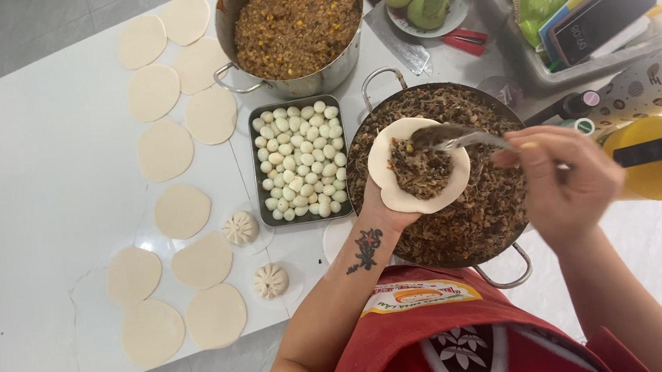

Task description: Assembling steamed buns by placing meat filling and a quail egg onto dough wrappers and pleating them closed.

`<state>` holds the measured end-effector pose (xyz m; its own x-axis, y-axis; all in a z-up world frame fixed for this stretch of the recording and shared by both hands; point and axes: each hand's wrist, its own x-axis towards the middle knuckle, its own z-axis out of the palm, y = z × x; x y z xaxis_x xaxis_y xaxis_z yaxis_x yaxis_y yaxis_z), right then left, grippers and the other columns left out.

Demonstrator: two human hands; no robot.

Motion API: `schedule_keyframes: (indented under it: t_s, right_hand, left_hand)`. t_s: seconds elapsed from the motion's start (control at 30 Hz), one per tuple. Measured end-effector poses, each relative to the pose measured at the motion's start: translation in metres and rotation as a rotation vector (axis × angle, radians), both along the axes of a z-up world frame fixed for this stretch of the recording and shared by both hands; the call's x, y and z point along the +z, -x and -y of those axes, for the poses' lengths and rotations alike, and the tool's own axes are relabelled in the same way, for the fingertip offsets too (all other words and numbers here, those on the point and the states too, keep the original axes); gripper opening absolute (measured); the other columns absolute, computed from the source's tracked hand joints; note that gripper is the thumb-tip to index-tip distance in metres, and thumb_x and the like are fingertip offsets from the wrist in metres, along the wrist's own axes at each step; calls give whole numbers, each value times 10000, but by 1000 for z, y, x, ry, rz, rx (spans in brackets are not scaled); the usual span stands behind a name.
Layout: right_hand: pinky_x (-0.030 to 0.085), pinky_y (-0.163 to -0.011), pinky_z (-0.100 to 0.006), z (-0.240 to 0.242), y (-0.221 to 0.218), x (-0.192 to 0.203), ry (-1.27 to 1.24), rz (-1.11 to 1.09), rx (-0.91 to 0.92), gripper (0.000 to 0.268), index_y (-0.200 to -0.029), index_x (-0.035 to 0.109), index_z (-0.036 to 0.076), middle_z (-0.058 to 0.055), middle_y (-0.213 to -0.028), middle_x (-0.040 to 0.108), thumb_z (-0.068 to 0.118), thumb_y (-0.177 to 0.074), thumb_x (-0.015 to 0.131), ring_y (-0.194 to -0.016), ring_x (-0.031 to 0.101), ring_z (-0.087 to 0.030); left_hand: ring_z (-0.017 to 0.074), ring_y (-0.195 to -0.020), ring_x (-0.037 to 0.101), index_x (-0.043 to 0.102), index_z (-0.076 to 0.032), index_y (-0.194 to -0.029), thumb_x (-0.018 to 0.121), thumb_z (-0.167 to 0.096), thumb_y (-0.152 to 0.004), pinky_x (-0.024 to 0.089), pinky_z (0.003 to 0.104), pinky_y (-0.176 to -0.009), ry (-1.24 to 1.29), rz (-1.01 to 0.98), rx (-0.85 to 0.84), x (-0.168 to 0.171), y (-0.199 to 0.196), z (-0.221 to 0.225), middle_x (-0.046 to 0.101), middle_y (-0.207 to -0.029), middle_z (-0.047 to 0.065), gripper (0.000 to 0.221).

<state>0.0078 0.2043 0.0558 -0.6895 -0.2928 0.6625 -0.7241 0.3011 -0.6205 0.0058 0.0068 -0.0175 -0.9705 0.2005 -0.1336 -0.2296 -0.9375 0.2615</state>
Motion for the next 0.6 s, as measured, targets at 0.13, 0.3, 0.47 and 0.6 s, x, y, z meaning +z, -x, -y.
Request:
schedule_keyframes:
  t_s: [0.13, 0.3, 0.47, 0.6]
  right_hand:
    - [526, -633, -307, 2, -7, 5, 104, 86, -66, 158, -1052, 640, -162, -312, -1003, 686, -85, -1153, 545, -758, 752, -369]
    - [583, -593, -313, -3, -3, -11, 244, 236, -26, 155, -1087, 608, -115, -285, -1027, 682, -18, -1171, 521, -744, 737, -328]
    - [595, -724, -378, -39, 29, -41, 225, 360, -217, 241, -1177, 596, -110, -233, -1071, 656, 44, -1359, 560, -861, 726, -341]
    - [536, -872, -448, -40, 56, -99, -850, 68, -234, 256, -957, 801, 119, -85, -1006, 790, 142, -1077, 576, -952, 725, -323]
  left_hand:
    - [320, -1160, 639, 679, -67, -1213, 641, -232, -1015, 505, 497, -1047, -356, 183, -142, -11, -4, 3, 687, -1249, 141, 261]
    - [341, -1272, 593, 629, 22, -1314, 606, -251, -1035, 435, 521, -1154, -466, 222, -170, -14, -7, 5, 660, -1339, 168, 391]
    - [322, -1318, 571, 614, -8, -1364, 621, -248, -1042, 419, 504, -1180, -486, 154, -106, -40, -30, 22, 638, -1388, 153, 402]
    - [310, -1346, 558, 605, -27, -1394, 629, -246, -1046, 409, 493, -1195, -493, 122, -44, -64, -58, 30, 625, -1418, 145, 412]
